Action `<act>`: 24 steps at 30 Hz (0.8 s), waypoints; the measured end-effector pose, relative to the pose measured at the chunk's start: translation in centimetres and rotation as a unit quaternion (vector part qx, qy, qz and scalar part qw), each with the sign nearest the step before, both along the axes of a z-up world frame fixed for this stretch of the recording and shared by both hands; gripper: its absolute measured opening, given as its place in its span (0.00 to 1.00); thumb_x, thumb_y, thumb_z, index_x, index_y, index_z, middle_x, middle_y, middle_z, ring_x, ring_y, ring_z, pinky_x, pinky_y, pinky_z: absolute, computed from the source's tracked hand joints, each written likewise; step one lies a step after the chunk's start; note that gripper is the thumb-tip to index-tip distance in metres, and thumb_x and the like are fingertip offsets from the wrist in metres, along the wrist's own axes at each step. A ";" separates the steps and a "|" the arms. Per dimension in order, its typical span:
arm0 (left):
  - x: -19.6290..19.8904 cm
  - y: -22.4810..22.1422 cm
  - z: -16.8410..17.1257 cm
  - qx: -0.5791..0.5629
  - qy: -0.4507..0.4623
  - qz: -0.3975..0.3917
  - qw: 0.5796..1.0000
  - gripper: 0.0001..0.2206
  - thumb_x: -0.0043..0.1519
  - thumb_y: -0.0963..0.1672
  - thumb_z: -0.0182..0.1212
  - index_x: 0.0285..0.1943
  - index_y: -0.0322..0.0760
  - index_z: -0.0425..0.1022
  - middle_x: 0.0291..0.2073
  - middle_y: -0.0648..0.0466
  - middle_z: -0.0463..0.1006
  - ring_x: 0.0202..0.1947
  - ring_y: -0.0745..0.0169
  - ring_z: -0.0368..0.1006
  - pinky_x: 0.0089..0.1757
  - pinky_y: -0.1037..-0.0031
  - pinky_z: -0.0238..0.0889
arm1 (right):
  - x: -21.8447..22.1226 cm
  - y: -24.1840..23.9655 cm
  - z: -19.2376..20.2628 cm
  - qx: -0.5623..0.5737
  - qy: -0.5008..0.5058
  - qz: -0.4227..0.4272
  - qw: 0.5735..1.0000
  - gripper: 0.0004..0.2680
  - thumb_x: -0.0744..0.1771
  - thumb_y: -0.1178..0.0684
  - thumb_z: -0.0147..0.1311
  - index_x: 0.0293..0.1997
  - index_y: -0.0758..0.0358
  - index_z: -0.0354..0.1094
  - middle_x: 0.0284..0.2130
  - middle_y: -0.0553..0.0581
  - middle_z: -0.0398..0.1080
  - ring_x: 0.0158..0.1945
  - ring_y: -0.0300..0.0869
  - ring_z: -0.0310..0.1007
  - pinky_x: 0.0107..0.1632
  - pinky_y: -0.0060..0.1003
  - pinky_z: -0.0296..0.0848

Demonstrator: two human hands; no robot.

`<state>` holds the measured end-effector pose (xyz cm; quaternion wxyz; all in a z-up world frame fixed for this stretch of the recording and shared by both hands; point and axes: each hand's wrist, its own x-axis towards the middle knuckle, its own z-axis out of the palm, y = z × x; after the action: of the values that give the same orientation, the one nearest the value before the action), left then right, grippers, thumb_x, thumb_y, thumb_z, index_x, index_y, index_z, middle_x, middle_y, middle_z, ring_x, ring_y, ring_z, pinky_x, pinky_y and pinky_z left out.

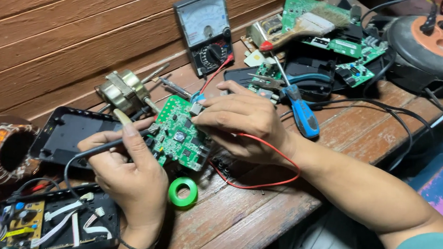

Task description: Testing a circuit board using a multimeter to check for electrical continuity or voltage at various points.

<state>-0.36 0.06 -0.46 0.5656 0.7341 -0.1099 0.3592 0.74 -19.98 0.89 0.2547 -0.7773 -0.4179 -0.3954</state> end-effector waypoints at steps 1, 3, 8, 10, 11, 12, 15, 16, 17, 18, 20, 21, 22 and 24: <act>0.0 0.1 0.1 0.000 -0.001 0.009 1.000 0.07 0.75 0.41 0.46 0.48 0.33 0.53 0.39 0.37 0.81 0.42 0.50 0.84 0.37 0.76 0.69 | 0.0 0.1 0.1 0.000 -0.001 0.009 1.000 0.04 0.69 0.60 0.58 0.47 0.64 0.75 0.42 0.61 0.79 0.49 0.51 0.82 0.60 0.55 0.70; 0.0 0.0 0.3 0.008 -0.008 0.013 1.000 0.07 0.74 0.41 0.47 0.47 0.33 0.55 0.38 0.40 0.82 0.41 0.51 0.85 0.38 0.73 0.72 | -0.1 0.0 0.3 0.002 0.008 0.013 1.000 0.05 0.69 0.61 0.58 0.48 0.66 0.74 0.42 0.64 0.78 0.49 0.53 0.82 0.58 0.57 0.72; 0.2 -0.1 0.1 0.009 -0.017 0.037 0.999 0.06 0.73 0.42 0.49 0.46 0.35 0.57 0.37 0.46 0.82 0.41 0.54 0.85 0.39 0.71 0.70 | -0.3 -0.1 0.6 -0.012 0.011 0.011 1.000 0.05 0.68 0.61 0.58 0.48 0.66 0.74 0.43 0.64 0.79 0.49 0.54 0.82 0.58 0.57 0.72; 0.2 -0.1 0.1 0.009 -0.023 0.047 0.999 0.06 0.73 0.42 0.49 0.45 0.35 0.57 0.37 0.47 0.83 0.40 0.55 0.85 0.39 0.71 0.70 | -0.4 0.0 0.7 -0.017 0.012 0.017 1.000 0.05 0.68 0.62 0.58 0.48 0.67 0.74 0.43 0.64 0.78 0.49 0.54 0.82 0.59 0.57 0.73; 0.2 -0.1 0.2 0.001 -0.012 0.041 0.999 0.06 0.72 0.42 0.49 0.45 0.36 0.57 0.36 0.47 0.83 0.40 0.55 0.85 0.38 0.71 0.71 | -0.5 0.0 0.8 -0.002 0.013 0.010 1.000 0.05 0.68 0.63 0.59 0.48 0.67 0.74 0.43 0.64 0.79 0.50 0.54 0.82 0.62 0.58 0.71; 0.3 0.0 0.2 -0.007 -0.001 0.035 0.999 0.06 0.72 0.42 0.49 0.45 0.37 0.58 0.36 0.47 0.84 0.39 0.54 0.86 0.38 0.70 0.72 | -0.6 0.1 0.8 0.015 0.014 0.003 1.000 0.05 0.68 0.64 0.60 0.47 0.66 0.75 0.42 0.64 0.79 0.51 0.54 0.82 0.64 0.59 0.69; -0.1 -0.2 0.5 0.000 0.029 0.052 0.998 0.06 0.71 0.44 0.50 0.44 0.39 0.59 0.35 0.54 0.86 0.20 0.65 0.75 0.22 0.75 0.55 | -1.0 0.5 1.0 0.032 0.012 -0.011 0.999 0.04 0.67 0.65 0.61 0.45 0.68 0.74 0.45 0.68 0.78 0.51 0.53 0.81 0.64 0.59 0.70; 0.0 -0.1 0.5 0.000 0.029 0.054 0.998 0.06 0.71 0.44 0.50 0.44 0.39 0.59 0.35 0.54 0.86 0.20 0.65 0.75 0.22 0.75 0.55 | -0.9 0.5 1.0 0.031 0.012 -0.008 0.999 0.04 0.67 0.65 0.61 0.45 0.68 0.74 0.45 0.68 0.78 0.51 0.53 0.81 0.64 0.59 0.70; 0.0 -0.1 0.4 0.005 0.021 0.053 0.998 0.06 0.71 0.44 0.50 0.44 0.38 0.59 0.36 0.54 0.85 0.17 0.66 0.71 0.23 0.75 0.55 | -0.9 0.5 0.9 0.030 0.014 -0.009 0.999 0.05 0.67 0.65 0.60 0.46 0.67 0.74 0.45 0.68 0.78 0.52 0.53 0.81 0.65 0.58 0.70; -0.1 -0.2 0.3 0.010 0.014 0.051 0.999 0.06 0.71 0.44 0.50 0.43 0.38 0.59 0.36 0.54 0.85 0.14 0.68 0.67 0.23 0.76 0.55 | -1.0 0.5 0.7 0.029 0.017 -0.012 0.999 0.05 0.67 0.65 0.59 0.47 0.67 0.74 0.45 0.68 0.78 0.52 0.53 0.81 0.65 0.58 0.71; -0.2 -0.3 0.4 0.009 0.018 0.043 0.999 0.06 0.71 0.44 0.49 0.43 0.38 0.59 0.37 0.54 0.85 0.11 0.70 0.60 0.20 0.76 0.49 | -1.2 0.6 0.9 0.026 0.017 -0.015 0.999 0.05 0.68 0.65 0.59 0.47 0.68 0.73 0.45 0.68 0.78 0.53 0.53 0.81 0.64 0.57 0.72; -0.3 -0.3 0.5 0.009 0.020 0.035 0.999 0.06 0.71 0.44 0.49 0.44 0.38 0.58 0.38 0.54 0.86 0.08 0.71 0.52 0.17 0.77 0.44 | -1.3 0.7 1.0 0.024 0.015 -0.019 0.999 0.05 0.68 0.65 0.58 0.47 0.69 0.72 0.45 0.67 0.78 0.53 0.54 0.81 0.63 0.57 0.73; -0.3 -0.3 0.5 0.009 0.021 0.036 0.999 0.06 0.71 0.44 0.49 0.44 0.38 0.58 0.38 0.54 0.86 0.08 0.71 0.52 0.17 0.77 0.44 | -1.2 0.7 1.0 0.023 0.015 -0.018 0.999 0.05 0.68 0.65 0.58 0.47 0.69 0.72 0.45 0.67 0.78 0.53 0.54 0.81 0.63 0.57 0.73; -0.3 -0.3 0.5 0.030 0.010 0.043 0.999 0.06 0.71 0.44 0.50 0.44 0.37 0.60 0.37 0.56 0.86 0.10 0.68 0.56 0.22 0.74 0.53 | -1.1 0.8 0.9 0.029 0.011 -0.001 1.000 0.05 0.67 0.67 0.59 0.46 0.70 0.72 0.43 0.64 0.78 0.53 0.54 0.81 0.59 0.52 0.77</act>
<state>-0.70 -0.22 0.03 0.5288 0.7580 -0.0836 0.3725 -0.34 -19.19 1.78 0.2811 -0.7746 -0.4023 -0.3990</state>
